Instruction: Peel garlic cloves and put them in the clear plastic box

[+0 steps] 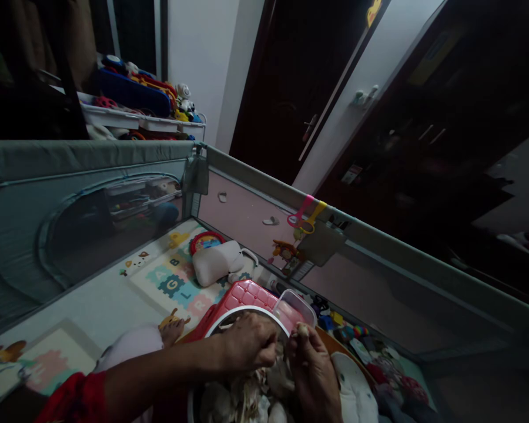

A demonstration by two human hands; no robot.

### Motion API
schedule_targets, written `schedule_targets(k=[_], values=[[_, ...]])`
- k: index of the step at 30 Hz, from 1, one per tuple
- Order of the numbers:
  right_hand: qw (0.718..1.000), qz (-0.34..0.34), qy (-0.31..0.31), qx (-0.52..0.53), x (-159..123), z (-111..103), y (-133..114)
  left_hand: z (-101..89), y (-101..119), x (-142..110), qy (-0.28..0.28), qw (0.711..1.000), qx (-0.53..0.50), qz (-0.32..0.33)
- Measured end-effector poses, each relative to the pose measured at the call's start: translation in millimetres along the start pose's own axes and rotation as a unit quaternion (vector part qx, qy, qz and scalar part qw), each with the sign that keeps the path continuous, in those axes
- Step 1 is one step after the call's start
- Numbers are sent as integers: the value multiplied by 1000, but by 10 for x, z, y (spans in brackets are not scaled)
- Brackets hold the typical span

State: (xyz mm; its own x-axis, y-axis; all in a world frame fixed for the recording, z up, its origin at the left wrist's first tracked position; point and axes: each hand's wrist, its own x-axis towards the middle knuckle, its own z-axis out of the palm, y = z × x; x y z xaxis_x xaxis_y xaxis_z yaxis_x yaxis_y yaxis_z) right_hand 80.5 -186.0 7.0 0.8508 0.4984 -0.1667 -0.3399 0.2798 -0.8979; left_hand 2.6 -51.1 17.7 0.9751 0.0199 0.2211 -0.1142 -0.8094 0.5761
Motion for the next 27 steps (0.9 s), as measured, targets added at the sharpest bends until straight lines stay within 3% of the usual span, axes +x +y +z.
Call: schedule_targets(k=[3,7,12,16,20,24,27], values=[[999,23,14,40,28,-25,-22,28,-65,-8,-33,998,22,42],[999,44,0,25,9,-37,-7,37,-163,-5,-23,998,13,62],[988,-57,-32,-139,-38,-79,-3,-128,-161,-11,3,994,-65,87],[952,-142,-51,-267,-96,-80,-43,-208,-102,-31,44,989,-100,103],[917,-204,-76,-333,-128,-56,-50,-170,-94,-49,76,985,-78,135],[908,-221,-94,-343,-119,-62,-39,-131,-127,-65,99,980,-24,169],[917,-193,-104,-334,-122,-67,-51,-124,-132,-82,88,981,2,174]])
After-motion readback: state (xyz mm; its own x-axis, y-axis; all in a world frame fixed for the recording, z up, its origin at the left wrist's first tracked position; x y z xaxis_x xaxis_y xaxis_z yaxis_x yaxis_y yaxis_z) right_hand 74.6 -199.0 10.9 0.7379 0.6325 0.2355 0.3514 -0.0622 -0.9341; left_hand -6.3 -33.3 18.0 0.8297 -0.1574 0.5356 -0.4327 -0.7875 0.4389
